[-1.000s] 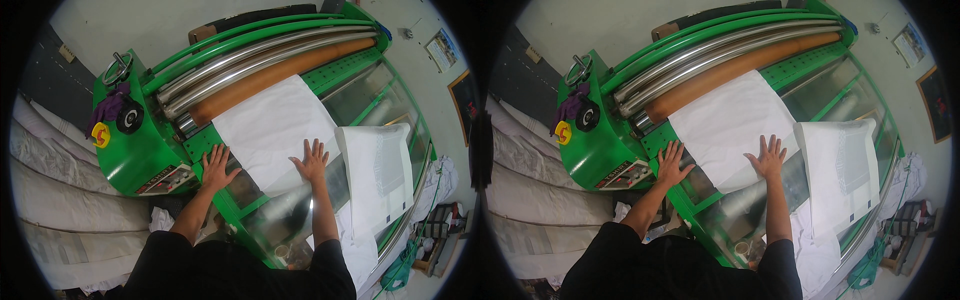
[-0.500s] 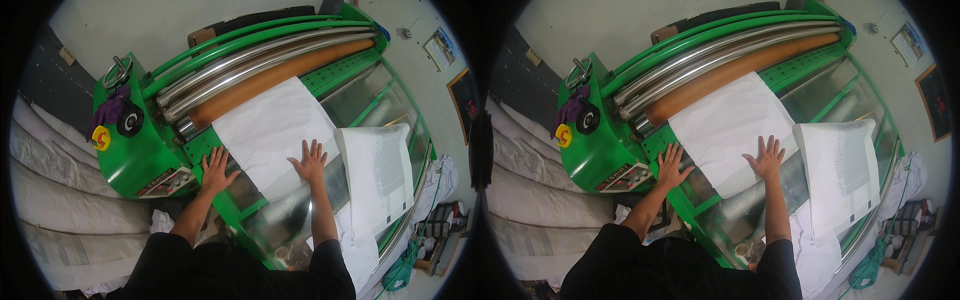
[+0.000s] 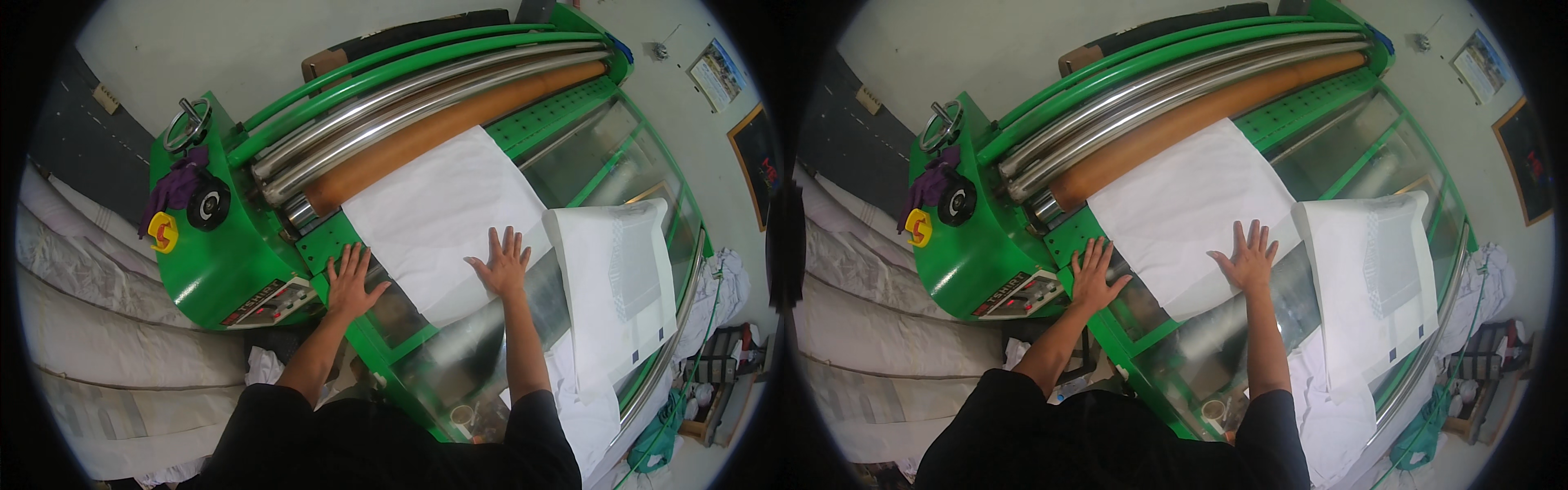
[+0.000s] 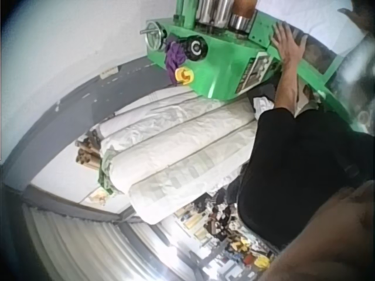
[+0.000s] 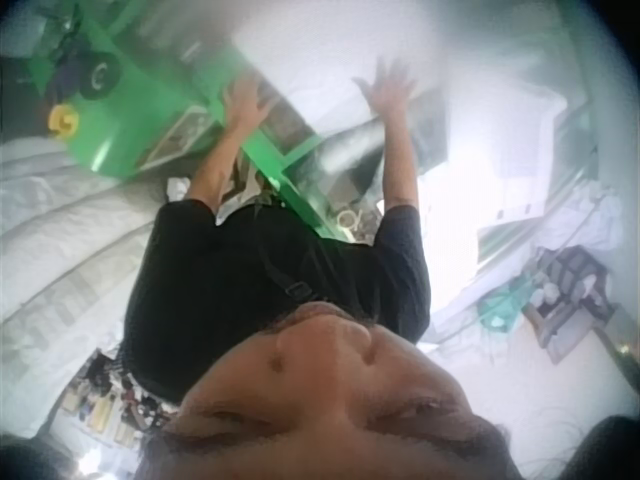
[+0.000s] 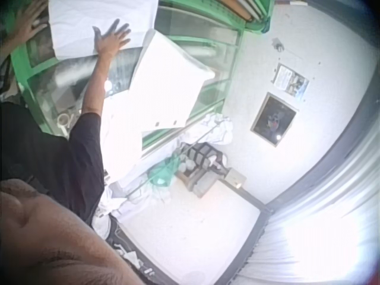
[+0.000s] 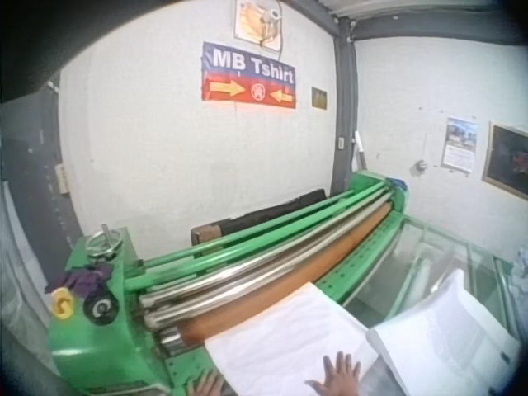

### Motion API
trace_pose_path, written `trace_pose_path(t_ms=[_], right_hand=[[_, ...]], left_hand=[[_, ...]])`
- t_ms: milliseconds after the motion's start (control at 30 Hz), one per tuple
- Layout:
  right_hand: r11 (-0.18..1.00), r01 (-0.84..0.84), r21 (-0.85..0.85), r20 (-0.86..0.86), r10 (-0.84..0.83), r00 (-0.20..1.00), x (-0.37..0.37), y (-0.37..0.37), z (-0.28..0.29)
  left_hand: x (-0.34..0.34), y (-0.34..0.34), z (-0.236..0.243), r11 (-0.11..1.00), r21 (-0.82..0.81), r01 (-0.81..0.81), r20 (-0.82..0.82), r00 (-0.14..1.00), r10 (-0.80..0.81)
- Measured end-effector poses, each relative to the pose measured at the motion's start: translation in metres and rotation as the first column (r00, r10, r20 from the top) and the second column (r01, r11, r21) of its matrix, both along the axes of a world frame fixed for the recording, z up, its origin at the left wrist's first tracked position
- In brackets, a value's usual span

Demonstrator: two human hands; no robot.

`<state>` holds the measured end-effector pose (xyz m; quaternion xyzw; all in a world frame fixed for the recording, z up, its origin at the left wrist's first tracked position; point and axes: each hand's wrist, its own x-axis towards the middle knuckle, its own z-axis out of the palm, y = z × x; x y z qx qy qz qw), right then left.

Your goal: The person places a white t-shirt on a green heat press machine, smooths it, and uses scissors to trim excess fabric along the edges. The person then feeds the trimmed shirt through the machine's rollers and removes it.

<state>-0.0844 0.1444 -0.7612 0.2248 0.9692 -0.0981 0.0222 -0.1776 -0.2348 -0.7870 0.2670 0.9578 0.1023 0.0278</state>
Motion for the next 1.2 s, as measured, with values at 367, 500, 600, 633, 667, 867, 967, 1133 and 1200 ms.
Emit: trace_pose_path(t_ms=[367,500,600,633,667,867,967,1133,1200], right_hand=[[1.0,-0.001,0.007,0.0,0.001,1.0,-0.007,-0.002,0.0],[1.0,0.0,0.012,0.017,-0.001,1.0,-0.008,-0.002,-0.001],[1.0,0.0,0.013,0.016,0.0,1.0,-0.008,-0.002,0.0],[1.0,-0.003,0.008,0.006,0.003,1.0,-0.008,-0.002,0.0],[1.0,-0.002,0.006,0.007,0.002,1.0,-0.009,-0.002,0.001],[1.0,-0.001,0.002,0.012,0.001,1.0,-0.012,-0.003,0.002],[1.0,-0.002,0.003,0.013,0.002,1.0,-0.014,-0.003,0.001],[1.0,-0.004,0.0,-0.001,0.004,1.0,-0.015,-0.001,-0.003],[1.0,-0.003,0.016,0.008,0.003,1.0,-0.017,0.001,-0.005]], left_hand=[[0.0,0.0,0.001,1.0,0.03,0.001,0.005,1.0,-0.002],[0.0,-0.001,-0.001,1.0,0.03,0.005,-0.014,1.0,-0.005],[-0.001,-0.001,-0.003,1.0,0.014,0.008,-0.021,1.0,-0.007],[-0.001,-0.001,-0.003,1.0,0.028,0.007,-0.009,1.0,-0.006],[-0.001,-0.001,-0.003,1.0,0.029,0.007,-0.007,1.0,-0.006],[0.0,-0.001,-0.001,1.0,0.027,0.0,0.011,1.0,-0.001],[-0.001,-0.001,0.0,1.0,0.024,-0.003,0.02,1.0,0.003],[-0.001,-0.001,0.001,0.999,0.036,0.004,0.029,1.0,-0.005],[-0.001,-0.001,0.001,1.0,0.029,0.006,0.024,1.0,-0.007]])
